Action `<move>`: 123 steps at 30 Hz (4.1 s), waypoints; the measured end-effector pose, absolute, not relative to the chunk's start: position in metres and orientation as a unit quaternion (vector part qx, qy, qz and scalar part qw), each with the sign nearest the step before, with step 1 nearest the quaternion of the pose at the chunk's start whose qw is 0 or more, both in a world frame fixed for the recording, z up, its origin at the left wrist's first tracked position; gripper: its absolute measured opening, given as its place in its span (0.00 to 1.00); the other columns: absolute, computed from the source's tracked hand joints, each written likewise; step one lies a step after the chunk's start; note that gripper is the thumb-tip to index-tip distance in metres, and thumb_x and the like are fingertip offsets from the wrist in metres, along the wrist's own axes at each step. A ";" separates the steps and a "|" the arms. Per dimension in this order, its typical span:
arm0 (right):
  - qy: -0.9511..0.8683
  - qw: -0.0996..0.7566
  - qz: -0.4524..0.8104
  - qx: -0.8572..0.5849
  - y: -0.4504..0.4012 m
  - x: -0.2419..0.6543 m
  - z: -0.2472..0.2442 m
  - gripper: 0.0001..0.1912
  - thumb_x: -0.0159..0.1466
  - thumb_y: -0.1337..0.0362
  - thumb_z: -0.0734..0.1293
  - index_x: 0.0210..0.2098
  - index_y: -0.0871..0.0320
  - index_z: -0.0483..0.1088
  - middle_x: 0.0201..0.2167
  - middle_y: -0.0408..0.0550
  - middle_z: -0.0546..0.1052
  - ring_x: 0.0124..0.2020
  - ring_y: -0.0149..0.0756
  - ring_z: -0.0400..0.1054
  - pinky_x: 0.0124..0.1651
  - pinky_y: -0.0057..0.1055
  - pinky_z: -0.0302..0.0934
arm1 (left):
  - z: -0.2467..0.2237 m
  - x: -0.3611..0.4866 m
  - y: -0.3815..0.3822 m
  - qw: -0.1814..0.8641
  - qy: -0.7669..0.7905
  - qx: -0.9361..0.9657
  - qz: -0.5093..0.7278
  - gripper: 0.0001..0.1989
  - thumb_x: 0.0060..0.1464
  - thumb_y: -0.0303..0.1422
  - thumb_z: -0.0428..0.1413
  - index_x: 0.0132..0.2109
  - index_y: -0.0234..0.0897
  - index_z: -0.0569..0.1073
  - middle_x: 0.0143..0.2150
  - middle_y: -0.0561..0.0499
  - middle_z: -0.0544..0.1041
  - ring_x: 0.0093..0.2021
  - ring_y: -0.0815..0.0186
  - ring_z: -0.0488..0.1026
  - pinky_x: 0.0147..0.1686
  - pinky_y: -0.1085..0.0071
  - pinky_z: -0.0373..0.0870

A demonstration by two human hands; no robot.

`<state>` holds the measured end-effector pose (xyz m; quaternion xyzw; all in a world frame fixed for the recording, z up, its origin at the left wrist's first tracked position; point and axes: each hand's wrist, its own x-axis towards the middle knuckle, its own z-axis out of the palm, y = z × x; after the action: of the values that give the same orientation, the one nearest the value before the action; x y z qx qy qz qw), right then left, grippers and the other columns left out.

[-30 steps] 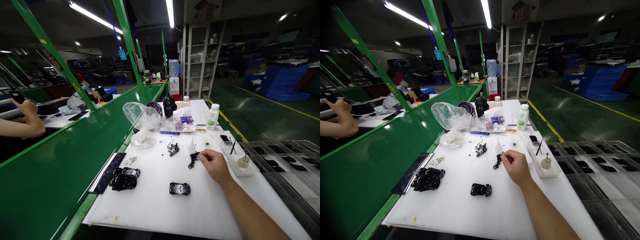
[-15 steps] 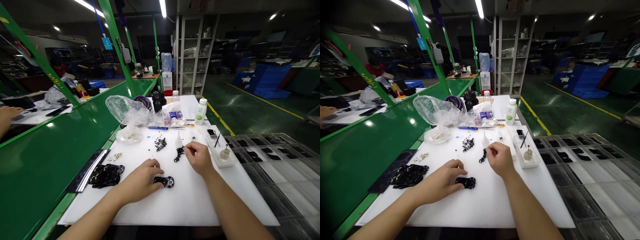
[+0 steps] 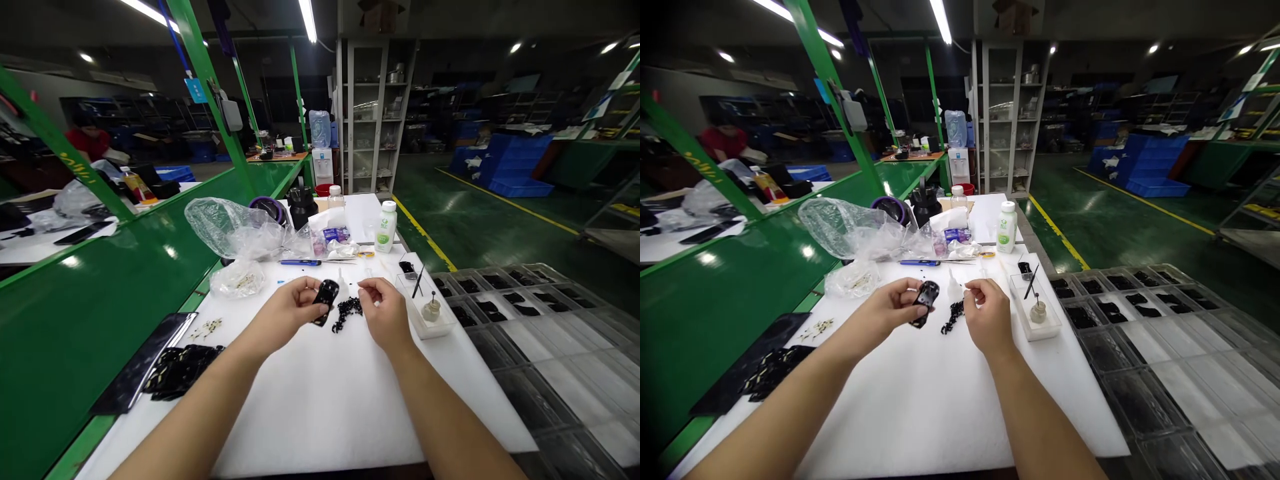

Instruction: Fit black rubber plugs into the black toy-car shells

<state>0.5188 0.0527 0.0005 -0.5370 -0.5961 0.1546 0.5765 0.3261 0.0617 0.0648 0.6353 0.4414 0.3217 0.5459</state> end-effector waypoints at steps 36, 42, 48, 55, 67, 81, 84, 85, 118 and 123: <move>-0.445 0.686 0.441 -0.370 0.071 0.541 0.027 0.17 0.54 0.56 0.66 0.40 0.52 0.59 0.21 0.34 0.63 0.17 0.25 0.54 0.20 0.24 0.50 | 0.019 0.337 0.073 0.500 0.509 0.581 0.393 0.11 0.47 0.38 0.61 0.32 0.36 0.70 0.24 0.54 0.73 0.25 0.67 0.71 0.28 0.72 0.66; -0.441 0.669 0.455 -0.389 0.067 0.551 0.038 0.10 0.61 0.55 0.62 0.38 0.53 0.66 0.20 0.34 0.49 0.14 0.25 0.45 0.16 0.26 0.42 | 0.020 0.341 0.068 0.479 0.523 0.610 0.353 0.10 0.47 0.38 0.60 0.32 0.35 0.73 0.24 0.52 0.74 0.26 0.65 0.72 0.28 0.70 0.67; -0.459 0.763 0.270 -0.367 0.055 0.528 0.035 0.19 0.65 0.46 0.61 0.28 0.54 0.63 0.18 0.36 0.57 0.14 0.25 0.51 0.16 0.26 0.45 | 0.022 0.338 0.066 0.474 0.502 0.639 0.339 0.08 0.49 0.37 0.58 0.31 0.36 0.72 0.23 0.54 0.73 0.23 0.68 0.68 0.25 0.73 0.62; -0.603 0.702 0.036 -0.377 0.034 0.515 0.027 0.20 0.65 0.48 0.65 0.27 0.57 0.74 0.21 0.45 0.74 0.17 0.30 0.64 0.20 0.30 0.59 | 0.032 0.337 0.061 0.450 0.504 0.671 0.306 0.07 0.50 0.35 0.56 0.30 0.37 0.75 0.24 0.55 0.72 0.26 0.67 0.67 0.28 0.71 0.62; -0.628 0.670 0.007 -0.396 0.035 0.516 0.025 0.18 0.67 0.52 0.64 0.27 0.57 0.74 0.21 0.45 0.75 0.17 0.30 0.65 0.21 0.30 0.64 | 0.032 0.337 0.062 0.452 0.507 0.669 0.301 0.07 0.49 0.35 0.56 0.30 0.37 0.76 0.25 0.54 0.73 0.26 0.66 0.67 0.27 0.71 0.61; -0.651 0.645 0.010 -0.399 0.034 0.517 0.027 0.14 0.67 0.58 0.64 0.29 0.56 0.73 0.22 0.43 0.75 0.20 0.31 0.68 0.23 0.30 0.63 | 0.029 0.335 0.063 0.471 0.493 0.672 0.290 0.08 0.51 0.37 0.56 0.33 0.38 0.77 0.26 0.54 0.74 0.27 0.67 0.67 0.29 0.71 0.62; -0.654 0.643 0.006 -0.399 0.035 0.517 0.028 0.13 0.67 0.60 0.64 0.28 0.56 0.73 0.22 0.43 0.75 0.20 0.30 0.68 0.23 0.29 0.62 | 0.029 0.334 0.063 0.467 0.493 0.675 0.289 0.07 0.51 0.36 0.56 0.33 0.38 0.76 0.26 0.54 0.74 0.28 0.67 0.67 0.29 0.71 0.62; -0.655 0.642 0.004 -0.399 0.035 0.517 0.028 0.13 0.67 0.60 0.64 0.28 0.56 0.73 0.22 0.43 0.75 0.20 0.30 0.68 0.23 0.29 0.62 | 0.029 0.334 0.062 0.468 0.493 0.675 0.289 0.07 0.51 0.36 0.56 0.33 0.38 0.76 0.27 0.54 0.74 0.28 0.67 0.67 0.29 0.71 0.62; -0.646 0.648 0.038 -0.403 0.037 0.519 0.023 0.10 0.66 0.64 0.65 0.28 0.57 0.74 0.24 0.42 0.75 0.20 0.29 0.69 0.20 0.25 0.61 | 0.033 0.335 0.062 0.461 0.499 0.680 0.275 0.07 0.52 0.36 0.56 0.33 0.39 0.76 0.27 0.54 0.75 0.29 0.66 0.68 0.30 0.70 0.62; -0.643 0.649 0.037 -0.405 0.037 0.519 0.022 0.10 0.65 0.64 0.66 0.28 0.57 0.74 0.25 0.42 0.76 0.21 0.28 0.69 0.20 0.24 0.62 | 0.033 0.336 0.062 0.458 0.500 0.683 0.273 0.08 0.52 0.36 0.56 0.33 0.39 0.76 0.27 0.54 0.75 0.29 0.66 0.68 0.30 0.70 0.62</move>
<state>0.5193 0.0372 0.0222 -0.4049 -0.6430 0.0373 0.6490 0.3355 0.0622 0.0325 0.6828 0.4996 0.2729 0.4580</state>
